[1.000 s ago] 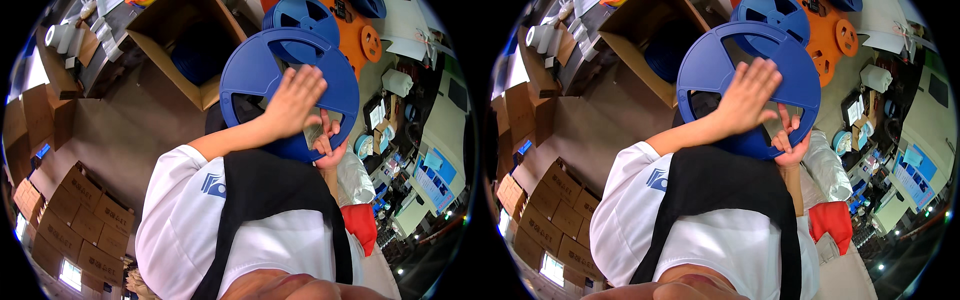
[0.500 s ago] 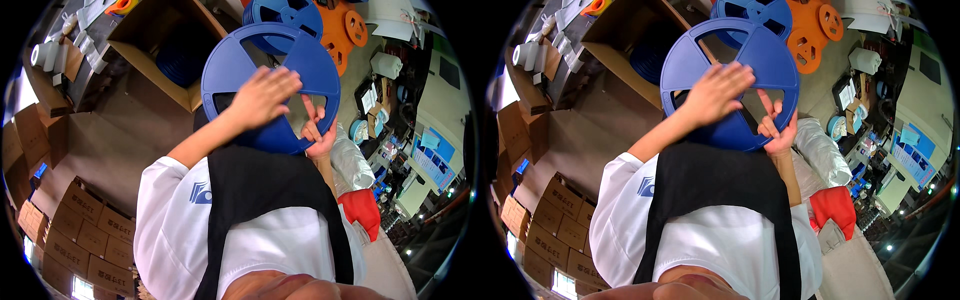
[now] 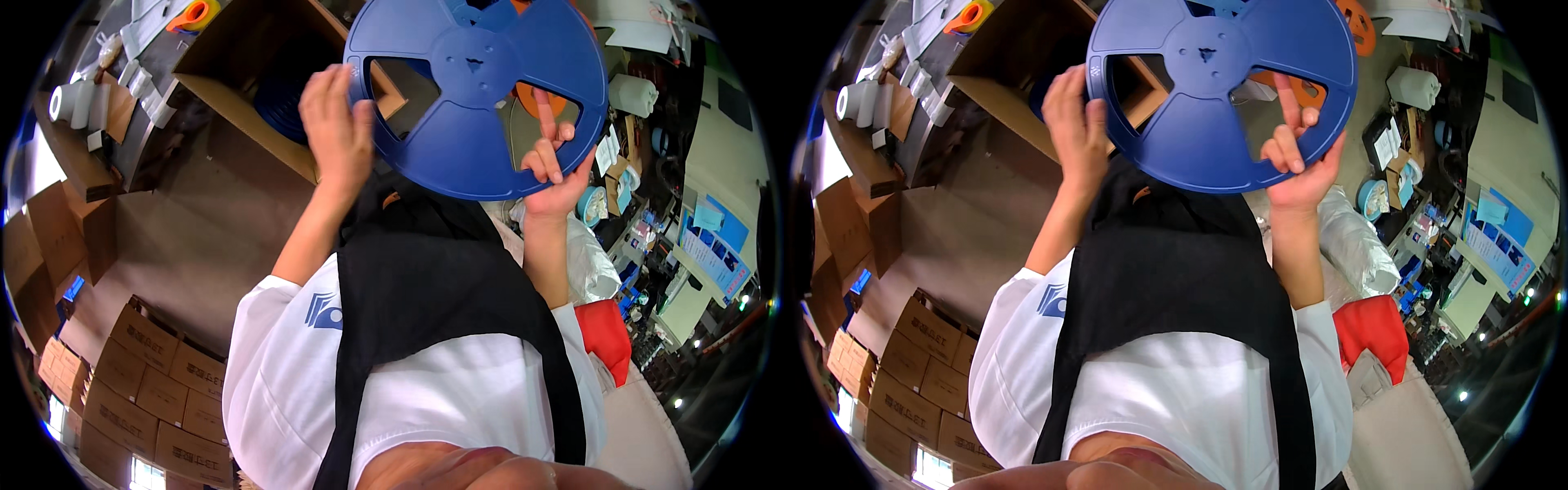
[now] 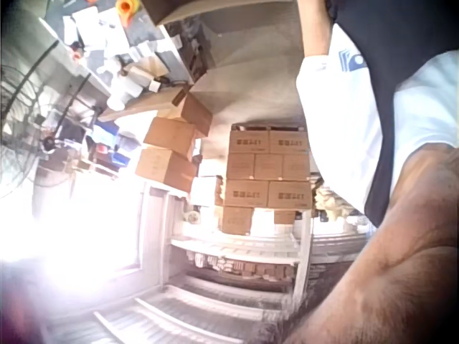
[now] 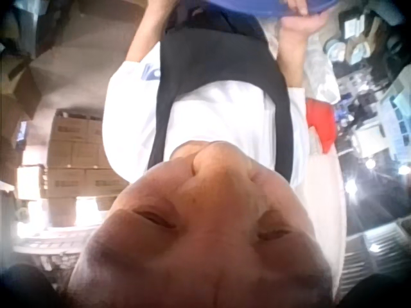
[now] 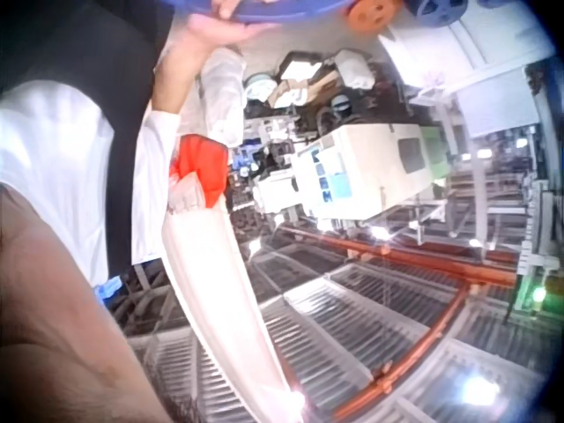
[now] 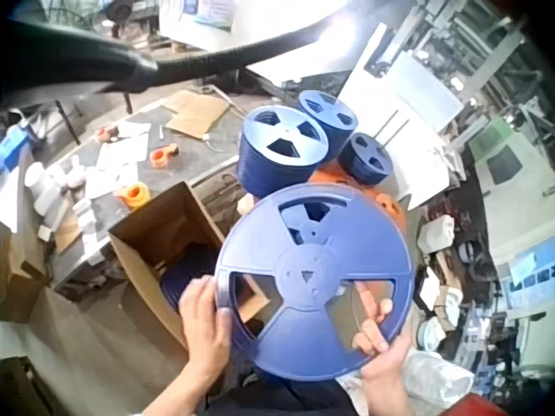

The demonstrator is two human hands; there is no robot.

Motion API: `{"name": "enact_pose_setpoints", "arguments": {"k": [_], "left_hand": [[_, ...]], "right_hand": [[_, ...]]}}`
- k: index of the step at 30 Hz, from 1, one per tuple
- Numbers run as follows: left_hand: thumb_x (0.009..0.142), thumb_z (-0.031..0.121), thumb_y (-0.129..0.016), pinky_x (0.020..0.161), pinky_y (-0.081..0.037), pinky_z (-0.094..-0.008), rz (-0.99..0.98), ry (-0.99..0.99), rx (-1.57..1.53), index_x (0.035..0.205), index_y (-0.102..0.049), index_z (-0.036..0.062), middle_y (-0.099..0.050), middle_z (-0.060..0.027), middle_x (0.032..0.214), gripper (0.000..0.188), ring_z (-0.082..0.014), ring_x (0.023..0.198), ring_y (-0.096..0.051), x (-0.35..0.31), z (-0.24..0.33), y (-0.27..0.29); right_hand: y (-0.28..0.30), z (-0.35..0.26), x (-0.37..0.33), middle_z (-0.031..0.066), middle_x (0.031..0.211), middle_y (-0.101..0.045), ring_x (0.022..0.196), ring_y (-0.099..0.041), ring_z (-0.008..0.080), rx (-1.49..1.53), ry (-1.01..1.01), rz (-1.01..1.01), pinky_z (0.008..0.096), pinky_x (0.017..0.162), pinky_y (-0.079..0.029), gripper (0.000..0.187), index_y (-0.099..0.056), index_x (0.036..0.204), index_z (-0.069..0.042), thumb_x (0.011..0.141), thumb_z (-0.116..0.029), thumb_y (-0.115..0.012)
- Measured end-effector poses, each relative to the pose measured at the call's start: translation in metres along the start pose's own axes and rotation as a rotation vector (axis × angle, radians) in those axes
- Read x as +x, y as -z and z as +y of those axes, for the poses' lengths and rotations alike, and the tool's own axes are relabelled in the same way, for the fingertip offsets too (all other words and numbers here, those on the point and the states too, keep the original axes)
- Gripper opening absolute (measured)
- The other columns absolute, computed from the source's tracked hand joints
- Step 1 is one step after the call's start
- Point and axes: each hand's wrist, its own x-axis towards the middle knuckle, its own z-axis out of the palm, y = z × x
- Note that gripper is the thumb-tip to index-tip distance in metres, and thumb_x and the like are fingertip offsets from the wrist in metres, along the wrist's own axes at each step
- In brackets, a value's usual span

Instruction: The person wipes blue and orange plastic reels with a cloth and places the blue ones into a cardboard box.

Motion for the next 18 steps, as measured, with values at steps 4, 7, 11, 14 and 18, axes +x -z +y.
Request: {"name": "enact_pose_setpoints", "arguments": {"k": [4,7,11,14,18], "left_hand": [[0.094,0.024,-0.052,0.097,-0.039,-0.0348,-0.384,0.448,-0.977,0.141,-0.029,0.0064,-0.047,-0.0148,0.128,0.056,-0.0250,0.110,-0.050,0.013,0.038,-0.021],[0.091,0.042,-0.049,0.093,-0.045,-0.0362,-0.496,0.518,-1.628,0.144,-0.026,0.0097,-0.046,-0.0192,0.131,0.066,-0.0253,0.106,-0.054,0.013,0.026,-0.035],[0.088,0.059,-0.044,0.098,-0.044,-0.0413,-0.588,0.679,-2.553,0.143,-0.026,0.0019,-0.040,-0.0220,0.137,0.081,-0.0308,0.111,-0.053,-0.005,0.019,-0.023],[0.087,0.063,-0.045,0.095,-0.046,-0.0417,-0.516,0.596,-2.563,0.144,-0.026,0.0070,-0.040,-0.0236,0.137,0.082,-0.0316,0.109,-0.054,-0.013,0.006,-0.026],[0.086,0.063,-0.045,0.094,-0.047,-0.0417,-0.470,0.622,-2.551,0.145,-0.026,0.0096,-0.039,-0.0253,0.137,0.082,-0.0316,0.107,-0.055,-0.018,0.002,-0.026]], "right_hand": [[-0.056,0.062,0.006,0.0161,0.138,-0.039,0.078,-0.053,0.0188,-0.467,-0.104,-0.182,0.0312,0.072,-0.040,0.065,-0.044,0.126,-0.008,0.088,-0.060,-0.047],[-0.079,0.083,0.000,0.0182,0.141,-0.037,0.128,-0.039,0.0298,-1.129,-0.093,-0.531,0.0392,0.105,-0.031,0.074,-0.031,0.141,-0.001,0.090,-0.051,-0.051],[-0.061,0.045,0.001,0.0207,0.145,-0.034,0.136,-0.030,0.0297,-1.694,0.372,-0.665,0.0414,0.109,-0.026,0.060,-0.043,0.134,0.001,0.094,-0.044,-0.046],[-0.036,0.032,0.001,0.0194,0.143,-0.036,0.135,-0.032,0.0295,-1.516,0.486,-0.196,0.0428,0.109,-0.026,0.053,-0.041,0.134,0.000,0.097,-0.038,-0.041],[-0.024,0.026,0.002,0.0159,0.142,-0.038,0.134,-0.033,0.0275,-1.230,0.435,0.178,0.0420,0.109,-0.026,0.047,-0.040,0.134,-0.001,0.099,-0.033,-0.037]]}}
